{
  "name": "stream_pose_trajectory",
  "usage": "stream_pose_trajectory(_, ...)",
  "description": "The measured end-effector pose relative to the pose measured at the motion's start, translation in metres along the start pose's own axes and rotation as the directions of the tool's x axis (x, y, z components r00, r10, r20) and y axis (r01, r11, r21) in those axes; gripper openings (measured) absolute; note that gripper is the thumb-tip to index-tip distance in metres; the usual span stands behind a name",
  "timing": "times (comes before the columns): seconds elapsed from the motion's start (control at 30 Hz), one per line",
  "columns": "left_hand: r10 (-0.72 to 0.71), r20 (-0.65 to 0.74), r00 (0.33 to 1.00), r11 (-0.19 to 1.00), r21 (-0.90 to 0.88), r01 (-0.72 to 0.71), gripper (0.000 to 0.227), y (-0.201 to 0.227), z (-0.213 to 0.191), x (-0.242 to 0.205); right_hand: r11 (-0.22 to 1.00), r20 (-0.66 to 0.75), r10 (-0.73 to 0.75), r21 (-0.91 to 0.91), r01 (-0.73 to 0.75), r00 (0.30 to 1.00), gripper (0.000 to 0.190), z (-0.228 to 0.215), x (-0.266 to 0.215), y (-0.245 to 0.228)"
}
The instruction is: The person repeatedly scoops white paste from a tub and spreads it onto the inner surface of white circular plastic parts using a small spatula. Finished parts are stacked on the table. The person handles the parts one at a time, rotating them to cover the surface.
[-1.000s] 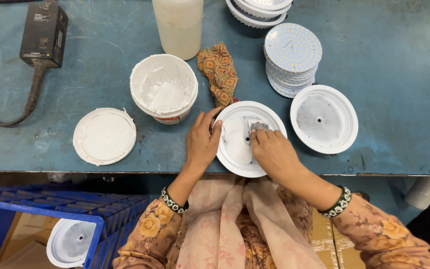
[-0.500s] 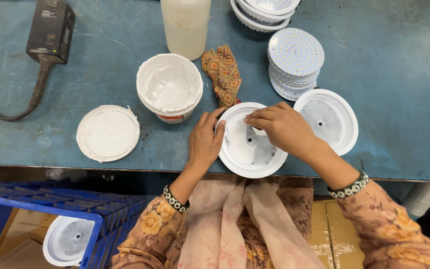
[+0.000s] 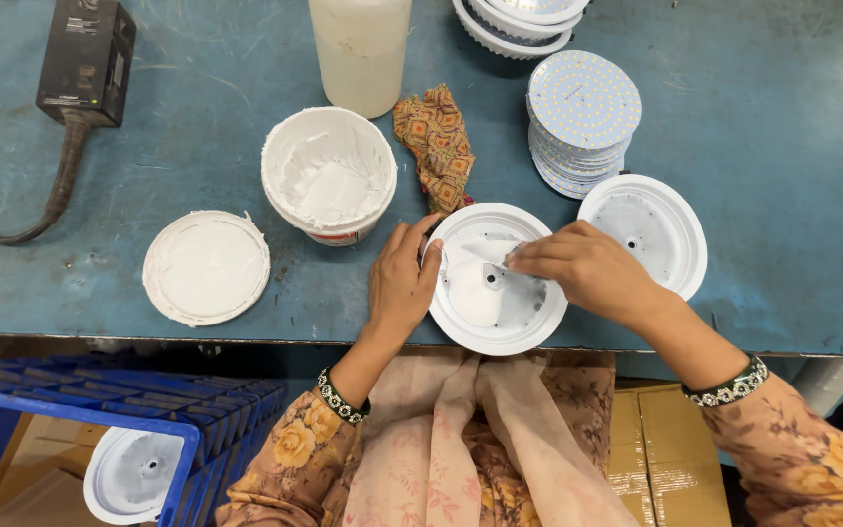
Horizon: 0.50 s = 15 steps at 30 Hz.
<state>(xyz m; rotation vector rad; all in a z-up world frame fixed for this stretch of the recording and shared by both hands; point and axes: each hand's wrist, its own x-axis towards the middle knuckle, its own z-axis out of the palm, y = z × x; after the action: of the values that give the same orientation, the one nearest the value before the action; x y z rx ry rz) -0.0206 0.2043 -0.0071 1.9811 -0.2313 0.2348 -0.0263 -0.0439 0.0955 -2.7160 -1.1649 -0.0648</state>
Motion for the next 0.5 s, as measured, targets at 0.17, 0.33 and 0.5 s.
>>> stream_pose_trajectory(0.17,0.018,-0.007,1.0,1.0,0.014,-0.018,0.034,-0.001,0.001,0.0,0.995,-0.105,0.095,-0.034,-0.099,0.99,0.045,0.014,0.008,-0.002)
stream_pose_trajectory(0.33,0.01,-0.004,1.0,1.0,0.017,-0.01,0.035,0.0,0.001,-0.001,0.984,-0.001,0.166,-0.067,-0.165,0.986,0.04,0.017,0.009,-0.003)
stream_pose_trajectory(0.5,0.011,0.002,1.0,1.0,0.028,-0.011,0.035,0.0,0.001,-0.001,0.981,-0.025,0.167,-0.095,-0.169,0.986,0.046,0.016,-0.019,-0.021)
